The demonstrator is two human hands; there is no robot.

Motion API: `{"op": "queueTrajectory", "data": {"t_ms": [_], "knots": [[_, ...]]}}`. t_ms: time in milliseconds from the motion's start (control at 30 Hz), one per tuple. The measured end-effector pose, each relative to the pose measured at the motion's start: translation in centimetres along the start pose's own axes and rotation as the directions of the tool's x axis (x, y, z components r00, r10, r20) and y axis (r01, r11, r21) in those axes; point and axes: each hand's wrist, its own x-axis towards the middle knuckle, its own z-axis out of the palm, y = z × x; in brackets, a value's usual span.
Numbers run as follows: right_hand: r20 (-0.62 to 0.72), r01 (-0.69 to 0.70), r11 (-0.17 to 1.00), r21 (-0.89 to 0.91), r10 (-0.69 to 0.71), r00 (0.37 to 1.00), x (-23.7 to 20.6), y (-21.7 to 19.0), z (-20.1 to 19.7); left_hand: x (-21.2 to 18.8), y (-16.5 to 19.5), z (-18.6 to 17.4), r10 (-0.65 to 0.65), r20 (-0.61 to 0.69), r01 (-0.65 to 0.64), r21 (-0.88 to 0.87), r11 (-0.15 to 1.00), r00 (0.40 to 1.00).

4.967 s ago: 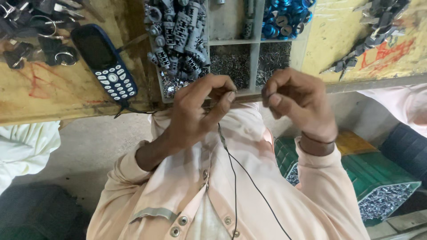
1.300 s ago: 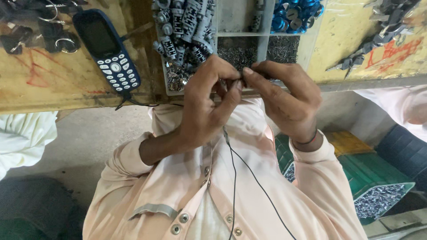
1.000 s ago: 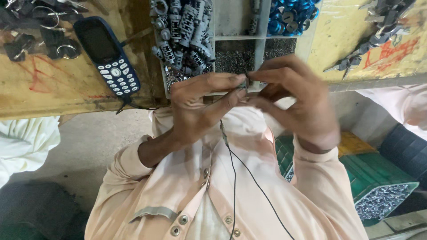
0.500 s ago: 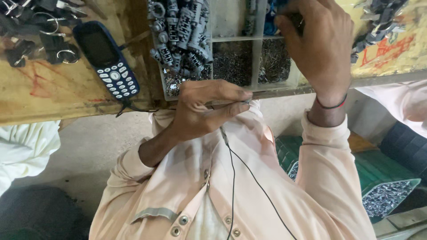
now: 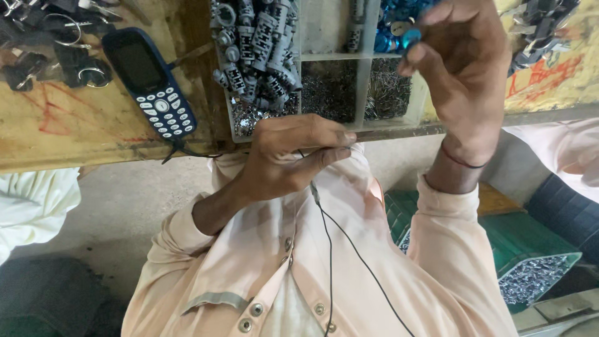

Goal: The person sits at a workbench and assembles small metal hardware parts by hand. They pick grey cylindrical components and small pins from a compartment tray, press the parts together between their fingers, and place finished assemblies aside, repeating the cycle with new parts.

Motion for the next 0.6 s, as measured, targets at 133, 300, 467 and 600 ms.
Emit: {"op": "queueTrajectory", "data": {"t_ms": [133, 300, 467, 600], "knots": [[0.090, -0.100, 0.942, 0.321, 0.075, 0.993, -3.3, -0.1, 2.0, 0.6, 0.1, -0.1, 0.204, 0.032, -0.204, 0.304, 0.930, 0.979], [0.178, -0.080, 0.983, 0.164, 0.050, 0.983, -6.4, 0.0, 2.9, 0.9, 1.0, -1.0, 0.303, 0.129, -0.326, 0.477, 0.816, 0.944], [0.196, -0.215, 0.940, 0.266, 0.166, 0.967, -6.2, 0.2, 2.5, 0.9, 1.0, -1.6, 0.369, 0.237, -0.437, 0.545, 0.715, 0.899], [0.265, -0.318, 0.899, 0.301, 0.241, 0.934, -5.6, 0.4, 2.5, 0.9, 0.7, -1.5, 0.401, 0.258, -0.474, 0.567, 0.674, 0.879]]}}
